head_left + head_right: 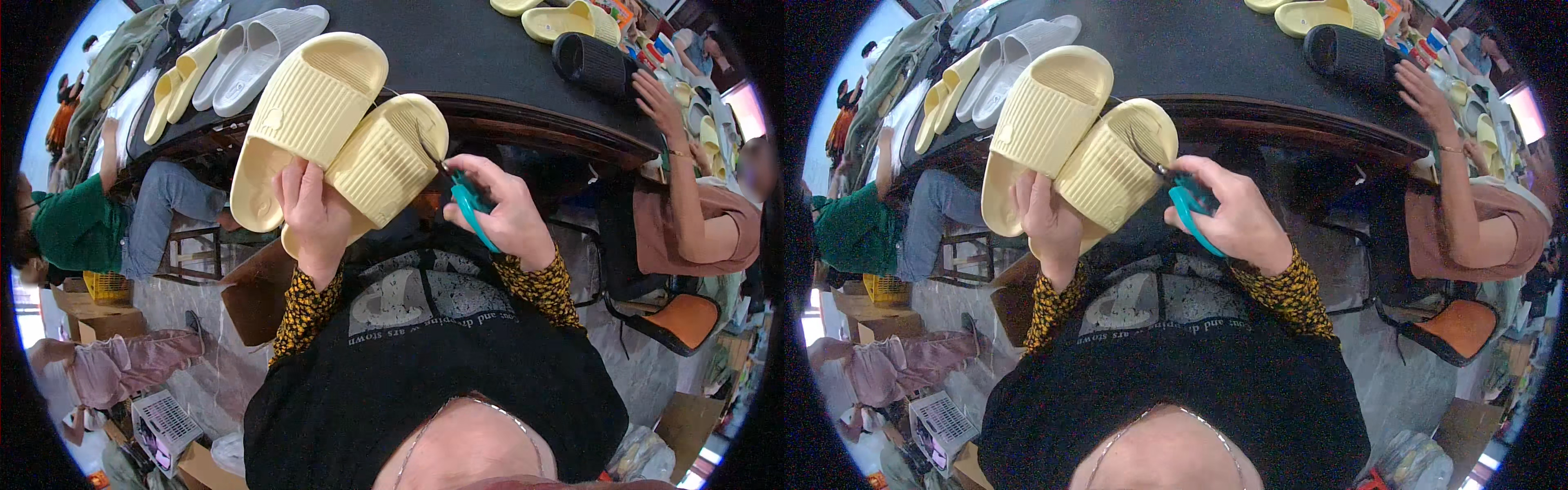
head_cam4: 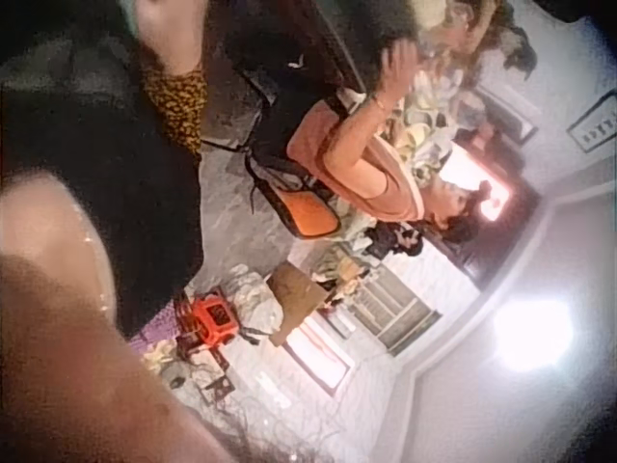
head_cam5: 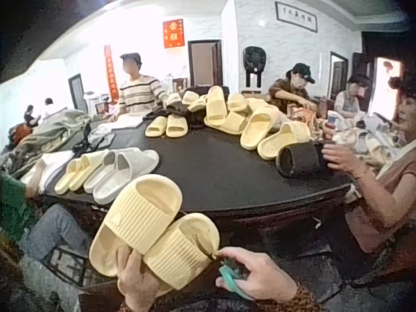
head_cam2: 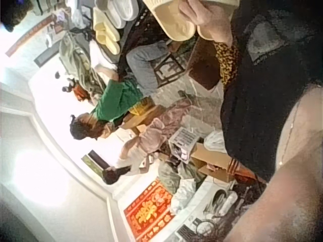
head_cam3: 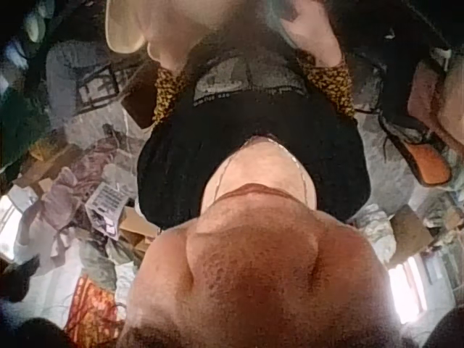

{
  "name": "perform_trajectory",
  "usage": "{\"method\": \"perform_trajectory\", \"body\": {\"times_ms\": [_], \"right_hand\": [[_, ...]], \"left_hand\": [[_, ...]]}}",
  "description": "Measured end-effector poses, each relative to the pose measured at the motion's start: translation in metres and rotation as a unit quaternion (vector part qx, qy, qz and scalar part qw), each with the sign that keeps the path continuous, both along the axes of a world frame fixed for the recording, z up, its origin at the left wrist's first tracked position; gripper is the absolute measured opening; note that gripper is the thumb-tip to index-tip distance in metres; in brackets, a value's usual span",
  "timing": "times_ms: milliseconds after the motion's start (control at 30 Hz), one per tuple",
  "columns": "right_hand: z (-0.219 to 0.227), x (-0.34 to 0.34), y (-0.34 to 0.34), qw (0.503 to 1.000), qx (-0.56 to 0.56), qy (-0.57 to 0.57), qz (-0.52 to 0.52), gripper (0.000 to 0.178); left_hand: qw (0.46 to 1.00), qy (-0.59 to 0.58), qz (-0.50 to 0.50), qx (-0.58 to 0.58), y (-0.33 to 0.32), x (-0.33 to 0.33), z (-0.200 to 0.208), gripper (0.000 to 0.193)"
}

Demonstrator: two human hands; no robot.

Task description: The person picks up pairs of slippers one at a time, cuts plastic ties and tags from them using scissors, and places the slippers onto the table.

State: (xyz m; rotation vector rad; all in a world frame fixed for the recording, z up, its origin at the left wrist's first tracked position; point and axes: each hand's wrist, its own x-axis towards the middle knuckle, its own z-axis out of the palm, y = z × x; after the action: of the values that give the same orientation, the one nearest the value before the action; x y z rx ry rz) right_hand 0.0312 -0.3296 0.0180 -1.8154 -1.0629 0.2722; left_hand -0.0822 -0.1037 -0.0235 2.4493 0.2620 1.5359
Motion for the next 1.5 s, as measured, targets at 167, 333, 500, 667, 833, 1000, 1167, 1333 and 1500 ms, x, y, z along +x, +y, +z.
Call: {"method": "perform_trajectory", "body": {"times_ms": [167, 333, 500, 667, 833, 1000, 1167, 1333, 1500], "right_hand": [[0.009, -0.015, 0.003, 0.887, 0.065, 0.434, 0.145, 0.042], [-0.008, -0.009, 0.012, 0.830, 0.134, 0.515, 0.169, 0.042], [-0.007, -0.012, 0.016, 0.783, 0.156, 0.567, 0.202, 0.051], [-0.012, -0.012, 0.019, 0.761, 0.179, 0.597, 0.178, 0.045], [-0.009, -0.017, 0.021, 0.764, 0.187, 0.602, 0.137, 0.040], [-0.013, -0.016, 0.020, 0.782, 0.192, 0.582, 0.114, 0.036], [-0.011, -0.021, 0.016, 0.852, 0.175, 0.491, 0.051, 0.035], [-0.033, -0.006, 0.007, 0.963, 0.186, 0.158, -0.117, 0.041], [-0.044, 0.023, 0.006, 0.960, 0.185, 0.044, -0.208, 0.046]], "left_hand": [[1.000, -0.025, 0.011, 0.015, -0.007, 0.003, -0.006, 0.033], [0.999, -0.026, 0.001, 0.037, -0.013, 0.006, -0.008, 0.033], [0.998, -0.025, -0.012, 0.049, -0.018, 0.006, -0.010, 0.034], [0.998, -0.036, -0.024, 0.049, -0.019, 0.005, -0.015, 0.037], [0.998, -0.020, -0.023, 0.049, -0.020, 0.004, -0.015, 0.038], [0.998, -0.026, -0.020, 0.053, -0.016, 0.004, -0.016, 0.037], [0.999, -0.016, -0.018, 0.037, -0.012, 0.006, -0.016, 0.038], [1.000, 0.002, -0.019, -0.003, -0.009, 0.012, -0.007, 0.037], [0.991, -0.004, -0.077, -0.105, -0.013, 0.023, 0.004, 0.038]]}}
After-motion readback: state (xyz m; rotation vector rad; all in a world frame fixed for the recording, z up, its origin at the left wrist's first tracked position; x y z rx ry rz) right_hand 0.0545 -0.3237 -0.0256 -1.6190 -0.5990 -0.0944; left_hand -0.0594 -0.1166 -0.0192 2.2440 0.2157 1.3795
